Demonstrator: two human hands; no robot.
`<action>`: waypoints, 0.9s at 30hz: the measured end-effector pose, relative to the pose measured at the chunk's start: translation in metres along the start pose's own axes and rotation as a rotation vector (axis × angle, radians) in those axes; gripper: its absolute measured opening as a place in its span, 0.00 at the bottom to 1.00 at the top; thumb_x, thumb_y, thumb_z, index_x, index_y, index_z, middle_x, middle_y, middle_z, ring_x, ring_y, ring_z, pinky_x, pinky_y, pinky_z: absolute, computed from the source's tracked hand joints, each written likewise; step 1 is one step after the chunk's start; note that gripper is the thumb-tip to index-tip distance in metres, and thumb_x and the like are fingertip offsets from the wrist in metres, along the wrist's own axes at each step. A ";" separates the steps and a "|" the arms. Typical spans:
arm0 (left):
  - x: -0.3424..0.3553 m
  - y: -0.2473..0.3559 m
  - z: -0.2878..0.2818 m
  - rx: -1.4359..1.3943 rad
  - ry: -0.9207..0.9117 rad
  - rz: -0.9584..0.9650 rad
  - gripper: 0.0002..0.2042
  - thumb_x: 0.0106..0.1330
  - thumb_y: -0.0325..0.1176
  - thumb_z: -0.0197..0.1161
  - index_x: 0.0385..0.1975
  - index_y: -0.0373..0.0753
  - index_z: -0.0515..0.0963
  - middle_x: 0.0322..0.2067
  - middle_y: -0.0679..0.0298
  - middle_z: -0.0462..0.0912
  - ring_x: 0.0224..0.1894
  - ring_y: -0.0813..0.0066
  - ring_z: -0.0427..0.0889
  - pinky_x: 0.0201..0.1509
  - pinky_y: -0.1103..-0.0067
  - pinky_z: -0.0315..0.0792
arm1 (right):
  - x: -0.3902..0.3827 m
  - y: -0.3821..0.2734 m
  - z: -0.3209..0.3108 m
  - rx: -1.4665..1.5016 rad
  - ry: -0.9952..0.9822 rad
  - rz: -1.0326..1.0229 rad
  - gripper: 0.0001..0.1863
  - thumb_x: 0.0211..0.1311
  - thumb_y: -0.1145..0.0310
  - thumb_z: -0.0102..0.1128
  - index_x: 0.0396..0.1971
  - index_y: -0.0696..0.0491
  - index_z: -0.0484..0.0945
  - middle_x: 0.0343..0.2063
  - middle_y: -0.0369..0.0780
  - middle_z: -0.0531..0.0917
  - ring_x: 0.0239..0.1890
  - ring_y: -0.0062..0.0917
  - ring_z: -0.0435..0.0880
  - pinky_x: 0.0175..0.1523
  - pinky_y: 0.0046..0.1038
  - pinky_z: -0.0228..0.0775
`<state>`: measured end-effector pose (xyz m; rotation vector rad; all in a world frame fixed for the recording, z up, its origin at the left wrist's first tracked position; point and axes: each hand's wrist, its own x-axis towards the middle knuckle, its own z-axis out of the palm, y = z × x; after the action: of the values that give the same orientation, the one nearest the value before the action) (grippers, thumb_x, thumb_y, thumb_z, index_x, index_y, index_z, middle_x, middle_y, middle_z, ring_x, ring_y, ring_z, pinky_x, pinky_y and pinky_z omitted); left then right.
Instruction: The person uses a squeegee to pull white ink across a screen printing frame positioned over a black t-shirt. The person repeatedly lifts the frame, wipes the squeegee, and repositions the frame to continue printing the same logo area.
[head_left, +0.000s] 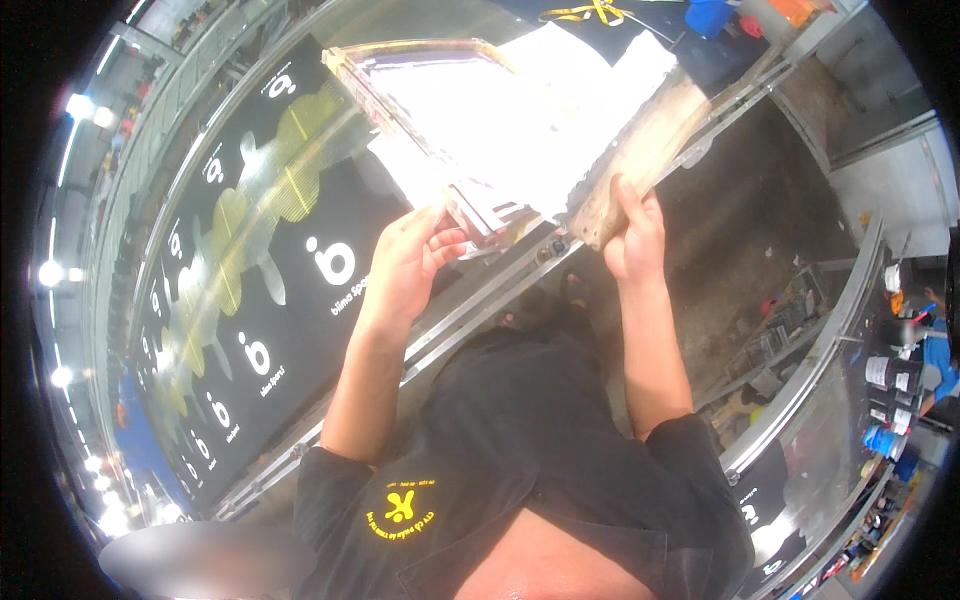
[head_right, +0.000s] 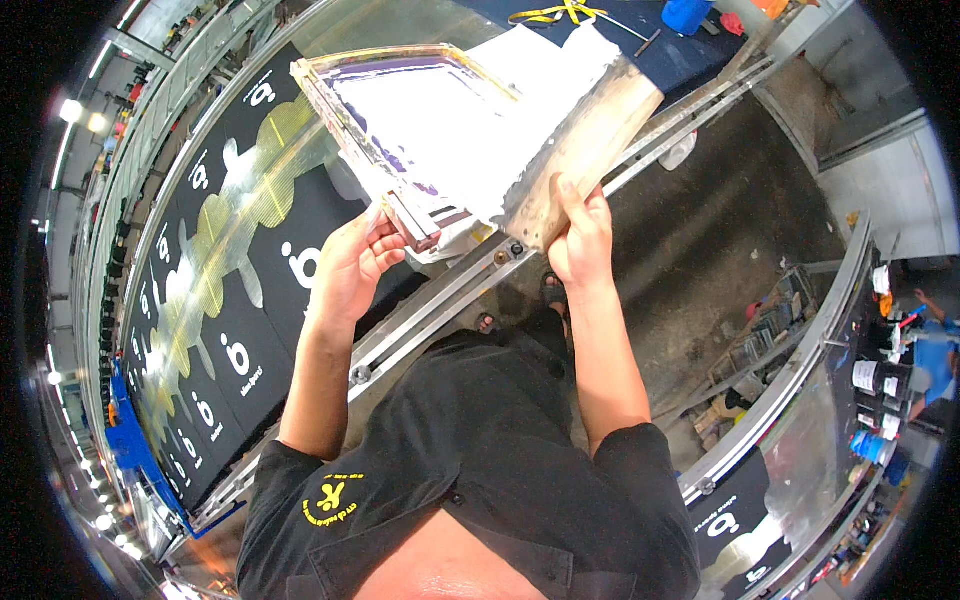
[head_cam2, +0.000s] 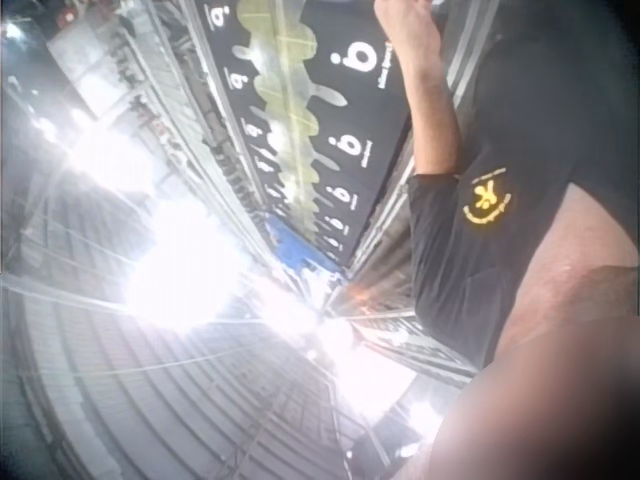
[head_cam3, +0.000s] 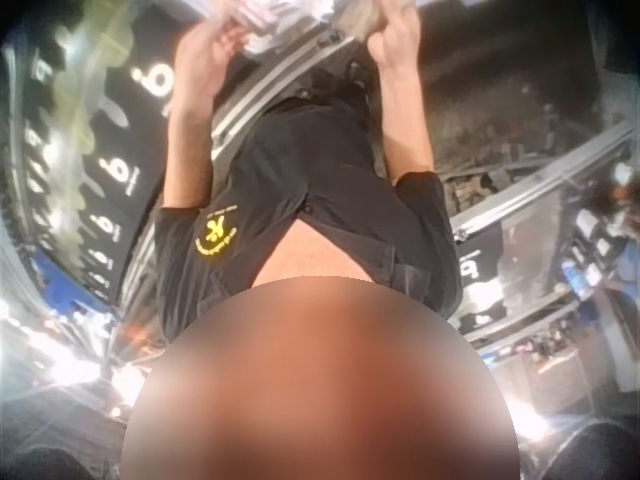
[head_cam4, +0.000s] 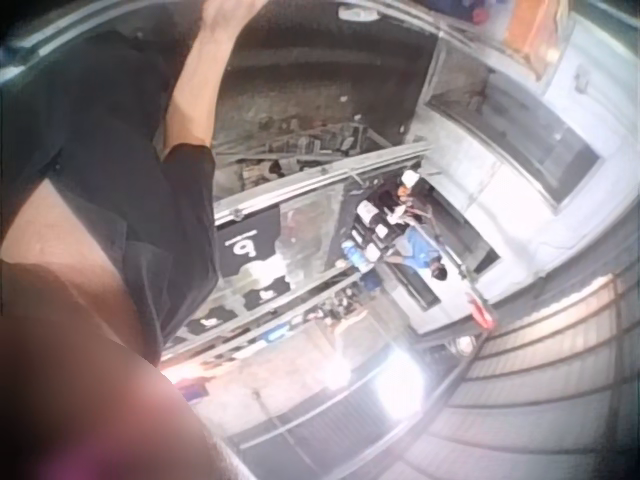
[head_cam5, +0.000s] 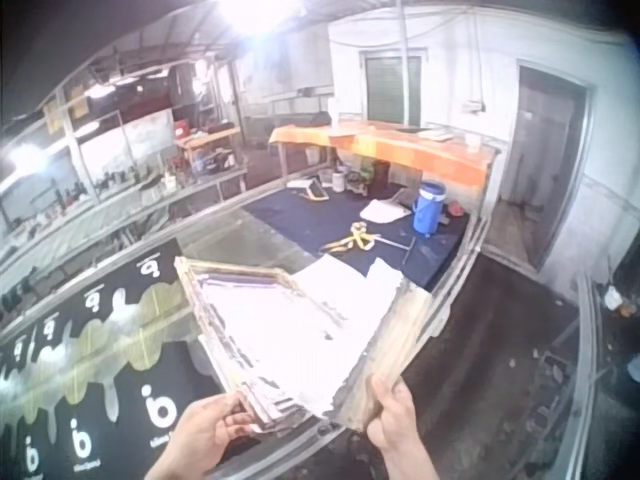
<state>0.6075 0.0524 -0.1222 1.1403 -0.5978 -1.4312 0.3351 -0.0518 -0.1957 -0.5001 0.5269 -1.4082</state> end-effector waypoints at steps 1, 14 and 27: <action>-0.001 0.000 0.000 0.003 -0.001 -0.003 0.19 0.81 0.41 0.59 0.56 0.29 0.80 0.47 0.59 0.87 0.43 0.77 0.84 0.48 0.78 0.80 | 0.004 -0.005 0.005 -0.020 0.004 -0.004 0.21 0.77 0.74 0.60 0.66 0.57 0.72 0.57 0.40 0.82 0.60 0.26 0.82 0.67 0.32 0.74; -0.010 -0.006 0.003 -0.028 0.071 -0.045 0.21 0.81 0.44 0.59 0.56 0.28 0.80 0.44 0.59 0.86 0.42 0.77 0.82 0.47 0.79 0.78 | 0.038 -0.043 0.021 -0.397 -0.102 0.095 0.22 0.76 0.70 0.64 0.64 0.61 0.73 0.57 0.40 0.83 0.58 0.26 0.83 0.65 0.32 0.75; -0.009 -0.015 -0.003 -0.038 0.119 -0.040 0.18 0.81 0.41 0.60 0.53 0.29 0.81 0.44 0.62 0.88 0.41 0.79 0.85 0.46 0.80 0.81 | 0.042 -0.029 0.024 -0.371 -0.106 0.276 0.20 0.75 0.69 0.65 0.62 0.58 0.76 0.57 0.40 0.85 0.58 0.27 0.85 0.64 0.32 0.78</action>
<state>0.6019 0.0648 -0.1337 1.2036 -0.4649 -1.3920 0.3310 -0.0961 -0.1610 -0.7640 0.7466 -1.0168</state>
